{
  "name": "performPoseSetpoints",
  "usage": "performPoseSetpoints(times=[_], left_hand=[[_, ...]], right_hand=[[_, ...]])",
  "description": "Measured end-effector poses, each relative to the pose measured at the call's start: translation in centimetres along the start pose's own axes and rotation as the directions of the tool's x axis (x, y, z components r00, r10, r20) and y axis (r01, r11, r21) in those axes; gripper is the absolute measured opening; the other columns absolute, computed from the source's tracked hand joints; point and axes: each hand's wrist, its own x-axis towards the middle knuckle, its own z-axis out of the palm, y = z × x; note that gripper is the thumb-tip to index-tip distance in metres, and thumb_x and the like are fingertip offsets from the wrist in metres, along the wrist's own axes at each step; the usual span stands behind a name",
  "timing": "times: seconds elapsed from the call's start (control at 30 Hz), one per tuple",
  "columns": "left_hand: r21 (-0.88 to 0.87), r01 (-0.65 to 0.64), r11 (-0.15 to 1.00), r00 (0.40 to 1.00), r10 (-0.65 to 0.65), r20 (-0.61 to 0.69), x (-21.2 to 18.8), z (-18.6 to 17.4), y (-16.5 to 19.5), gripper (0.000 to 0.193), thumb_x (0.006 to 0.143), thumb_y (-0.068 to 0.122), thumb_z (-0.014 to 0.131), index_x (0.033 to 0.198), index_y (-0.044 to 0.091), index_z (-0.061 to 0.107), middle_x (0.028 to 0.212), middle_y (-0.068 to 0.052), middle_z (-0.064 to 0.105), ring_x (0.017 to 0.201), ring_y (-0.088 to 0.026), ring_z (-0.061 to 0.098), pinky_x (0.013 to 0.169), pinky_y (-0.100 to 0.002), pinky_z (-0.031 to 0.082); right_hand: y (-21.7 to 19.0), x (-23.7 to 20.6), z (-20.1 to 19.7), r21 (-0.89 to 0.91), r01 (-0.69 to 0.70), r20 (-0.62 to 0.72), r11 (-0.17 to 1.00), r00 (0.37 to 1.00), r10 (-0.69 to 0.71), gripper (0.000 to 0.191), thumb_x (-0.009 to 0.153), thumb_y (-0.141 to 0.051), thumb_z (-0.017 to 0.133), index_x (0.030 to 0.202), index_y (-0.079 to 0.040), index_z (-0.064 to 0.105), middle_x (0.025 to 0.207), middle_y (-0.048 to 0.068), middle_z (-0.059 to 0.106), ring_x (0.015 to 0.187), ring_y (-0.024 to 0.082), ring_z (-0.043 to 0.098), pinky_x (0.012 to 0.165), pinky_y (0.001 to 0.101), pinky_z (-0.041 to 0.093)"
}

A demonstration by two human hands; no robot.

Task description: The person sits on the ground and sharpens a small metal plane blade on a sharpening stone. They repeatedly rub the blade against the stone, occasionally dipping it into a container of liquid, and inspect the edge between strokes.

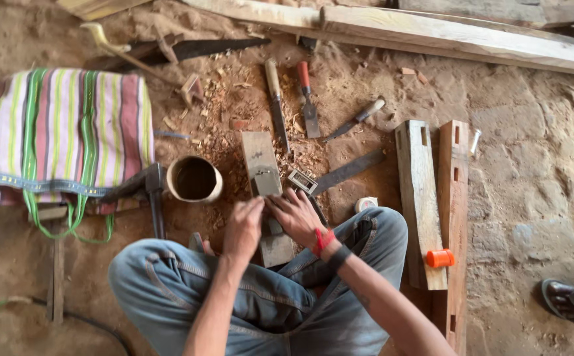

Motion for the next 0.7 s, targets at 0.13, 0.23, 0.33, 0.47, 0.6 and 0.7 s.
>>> performPoseSetpoints(times=[0.13,0.23,0.33,0.47,0.6,0.7], left_hand=[[-0.001,0.016,1.0,0.999,-0.016,0.031,4.9,-0.5,-1.9,0.027,0.088,-0.008,0.061,0.114,-0.003,0.067,0.113,-0.018,0.073,0.104,-0.036,0.066,0.093,-0.043,0.056],[-0.01,-0.006,1.0,1.0,0.006,-0.012,4.3,-0.3,-1.8,0.031,0.087,-0.003,0.063,0.118,-0.005,0.065,0.112,-0.02,0.073,0.1,-0.038,0.065,0.09,-0.046,0.055],[0.003,0.038,0.999,0.999,-0.038,0.003,-0.2,-0.2,0.2,0.034,0.091,0.0,0.06,0.125,-0.004,0.063,0.106,-0.026,0.067,0.093,-0.041,0.066,0.078,-0.047,0.057],[-0.017,-0.063,0.998,0.995,0.061,-0.075,-1.3,0.3,0.6,0.034,0.097,0.001,0.057,0.131,-0.003,0.059,0.11,-0.02,0.068,0.097,-0.037,0.07,0.084,-0.044,0.059],[0.094,0.05,0.994,0.999,-0.051,0.007,4.3,0.8,-1.0,0.039,0.084,-0.01,0.06,0.124,-0.006,0.064,0.111,-0.022,0.07,0.101,-0.036,0.068,0.087,-0.043,0.06],[0.052,0.08,0.995,0.997,-0.078,-0.027,5.0,1.0,-1.0,0.04,0.087,-0.01,0.061,0.126,-0.004,0.063,0.111,-0.021,0.071,0.102,-0.034,0.069,0.088,-0.041,0.06]], right_hand=[[2.3,3.5,1.6,-0.005,0.008,-0.037,1.0,0.999,-0.008,0.044,0.088,-0.009,0.065,0.132,-0.009,0.065,0.133,0.008,0.066,0.116,0.028,0.056,0.097,0.0455,0.046],[2.2,3.0,2.1,-0.044,0.029,-0.047,0.999,0.998,-0.031,0.044,0.087,-0.01,0.067,0.13,-0.01,0.065,0.138,0.01,0.065,0.12,0.03,0.056,0.097,0.0467,0.046],[0.3,-0.7,1.9,-0.063,0.077,-0.026,0.995,0.997,-0.079,0.058,0.077,-0.02,0.068,0.134,-0.007,0.064,0.132,0.011,0.064,0.122,0.034,0.054,0.1,0.0592,0.043],[0.3,-2.0,1.7,-0.024,0.114,-0.044,0.993,0.992,-0.115,0.048,0.086,-0.016,0.065,0.133,-0.011,0.063,0.138,0.008,0.065,0.121,0.031,0.055,0.095,0.0517,0.045],[3.3,2.5,1.4,-0.099,0.096,-0.034,0.99,0.994,-0.1,0.05,0.086,-0.014,0.064,0.136,-0.009,0.063,0.138,0.009,0.065,0.121,0.03,0.055,0.099,0.0457,0.046],[3.5,3.5,1.4,-0.074,0.054,-0.023,0.996,0.998,-0.056,0.043,0.092,-0.016,0.065,0.134,-0.008,0.064,0.132,0.007,0.066,0.116,0.029,0.055,0.1,0.0466,0.045]])
